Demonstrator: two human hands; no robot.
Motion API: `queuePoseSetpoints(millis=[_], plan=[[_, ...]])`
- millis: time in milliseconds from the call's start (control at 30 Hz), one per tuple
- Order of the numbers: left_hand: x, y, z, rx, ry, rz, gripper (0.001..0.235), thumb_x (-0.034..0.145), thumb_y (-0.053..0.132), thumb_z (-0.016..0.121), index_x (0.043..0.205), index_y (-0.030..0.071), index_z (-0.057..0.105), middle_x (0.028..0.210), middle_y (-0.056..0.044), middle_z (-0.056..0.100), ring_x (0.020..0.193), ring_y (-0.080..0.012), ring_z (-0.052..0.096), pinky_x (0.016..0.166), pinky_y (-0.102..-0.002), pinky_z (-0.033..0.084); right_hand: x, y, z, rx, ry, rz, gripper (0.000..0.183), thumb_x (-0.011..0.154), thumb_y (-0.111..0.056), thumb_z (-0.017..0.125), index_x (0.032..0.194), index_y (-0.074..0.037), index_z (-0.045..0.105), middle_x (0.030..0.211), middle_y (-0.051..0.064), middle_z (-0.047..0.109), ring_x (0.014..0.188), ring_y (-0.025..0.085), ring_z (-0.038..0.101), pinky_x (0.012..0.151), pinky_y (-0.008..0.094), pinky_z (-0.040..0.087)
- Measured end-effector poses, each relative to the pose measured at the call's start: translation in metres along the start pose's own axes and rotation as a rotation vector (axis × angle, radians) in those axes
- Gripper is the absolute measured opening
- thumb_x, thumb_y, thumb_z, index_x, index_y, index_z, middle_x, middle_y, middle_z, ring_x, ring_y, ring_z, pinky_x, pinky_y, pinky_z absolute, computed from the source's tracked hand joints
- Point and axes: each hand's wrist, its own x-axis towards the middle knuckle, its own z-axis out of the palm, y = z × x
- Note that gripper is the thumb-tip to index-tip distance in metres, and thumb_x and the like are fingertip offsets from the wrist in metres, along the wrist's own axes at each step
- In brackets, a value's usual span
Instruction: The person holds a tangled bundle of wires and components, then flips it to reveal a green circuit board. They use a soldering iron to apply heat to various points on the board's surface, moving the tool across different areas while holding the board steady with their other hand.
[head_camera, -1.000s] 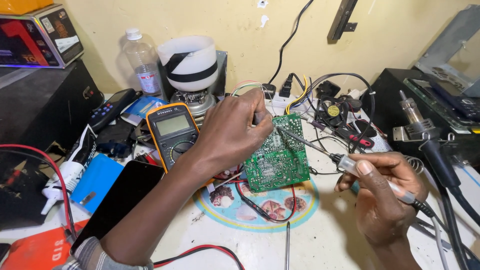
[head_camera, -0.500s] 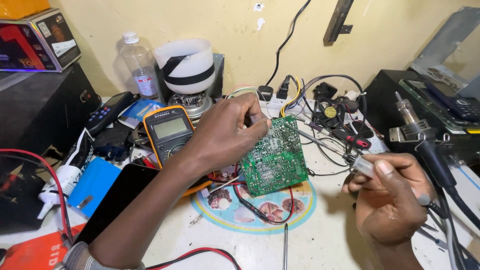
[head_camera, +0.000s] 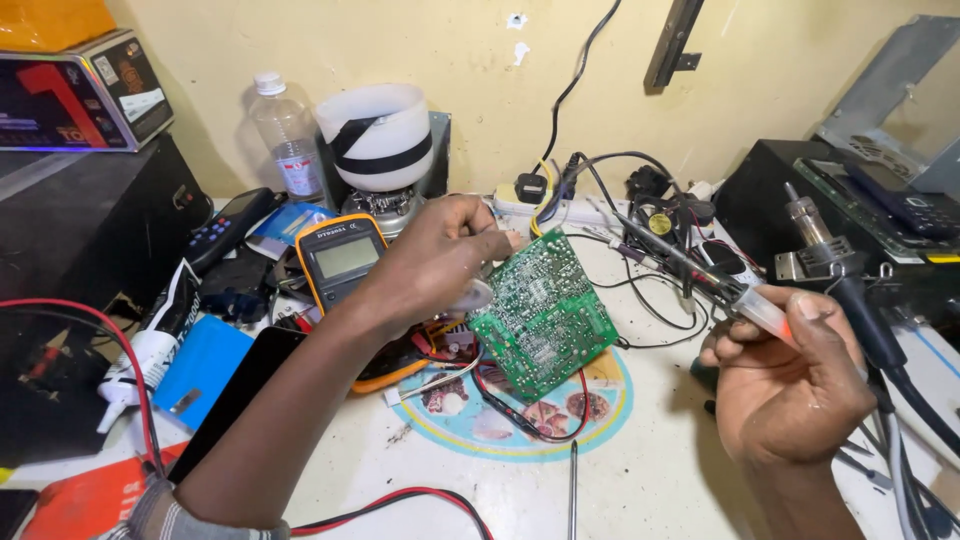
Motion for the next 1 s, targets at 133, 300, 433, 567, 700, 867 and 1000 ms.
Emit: queuePoseSetpoints(millis=[133,300,433,567,700,867,1000], plan=[[-0.003,-0.022,0.0,-0.082,0.034,-0.047,0.03,0.098,0.017,0.07,0.076,0.009,0.052,0.074,-0.006,0.054,0.054,-0.0168,0.051,0.043,-0.033,0.039,0.001,0.004,-0.004,0.005,-0.073,0.009,0.026,0.088,-0.033,0.062,0.098,-0.009,0.064,0.069,0.009,0.053,0.056,0.021,0.049,0.053,0.035,0.04],[-0.025,-0.037,0.015,-0.28,0.097,-0.174,0.035,0.101,0.015,0.067,0.075,0.011,0.043,0.063,-0.009,0.045,0.055,-0.0196,0.052,0.043,-0.039,0.057,-0.003,0.004,-0.005,0.03,-0.147,0.037,0.024,0.09,-0.032,0.064,0.099,-0.009,0.065,0.067,0.01,0.054,0.056,0.021,0.051,0.052,0.036,0.042],[-0.027,-0.069,0.029,-0.372,0.235,-0.113,0.043,0.095,0.012,0.071,0.068,0.015,0.038,0.066,-0.003,0.038,0.052,-0.0151,0.038,0.038,-0.033,0.039,-0.005,0.002,-0.004,0.018,-0.177,0.079,0.025,0.092,-0.031,0.063,0.1,-0.007,0.064,0.069,0.01,0.054,0.057,0.022,0.052,0.052,0.036,0.042],[-0.047,-0.067,0.04,-0.454,0.316,-0.201,0.026,0.097,0.02,0.068,0.083,0.008,0.05,0.076,-0.007,0.048,0.051,-0.0194,0.05,0.04,-0.036,0.048,-0.012,0.005,0.0,0.017,-0.262,0.107,0.03,0.093,-0.033,0.068,0.106,-0.006,0.065,0.073,0.009,0.059,0.063,0.018,0.059,0.057,0.033,0.05],[-0.054,-0.081,0.051,-0.416,0.32,-0.141,0.031,0.096,0.027,0.068,0.078,0.014,0.046,0.072,-0.001,0.039,0.062,-0.0136,0.036,0.048,-0.033,0.041,-0.02,0.012,0.001,0.059,-0.472,0.091,0.033,0.098,-0.021,0.067,0.123,-0.001,0.063,0.086,0.013,0.067,0.075,0.022,0.067,0.071,0.035,0.059],[-0.052,-0.098,0.072,-0.414,0.281,-0.043,0.028,0.094,0.034,0.066,0.08,0.016,0.05,0.073,0.004,0.04,0.069,-0.0102,0.034,0.067,-0.029,0.032,-0.035,0.018,0.016,-0.133,-0.585,-0.086,0.04,0.101,-0.018,0.058,0.133,0.006,0.057,0.101,0.023,0.068,0.087,0.03,0.072,0.083,0.04,0.064],[-0.055,-0.094,0.082,-0.596,0.175,-0.073,0.031,0.097,0.029,0.066,0.079,0.014,0.045,0.077,0.002,0.034,0.07,-0.0097,0.035,0.063,-0.032,0.055,-0.054,0.012,0.037,-0.375,-0.641,-0.168,0.036,0.092,-0.007,0.068,0.127,-0.001,0.063,0.107,0.018,0.075,0.103,0.027,0.078,0.098,0.035,0.064]])
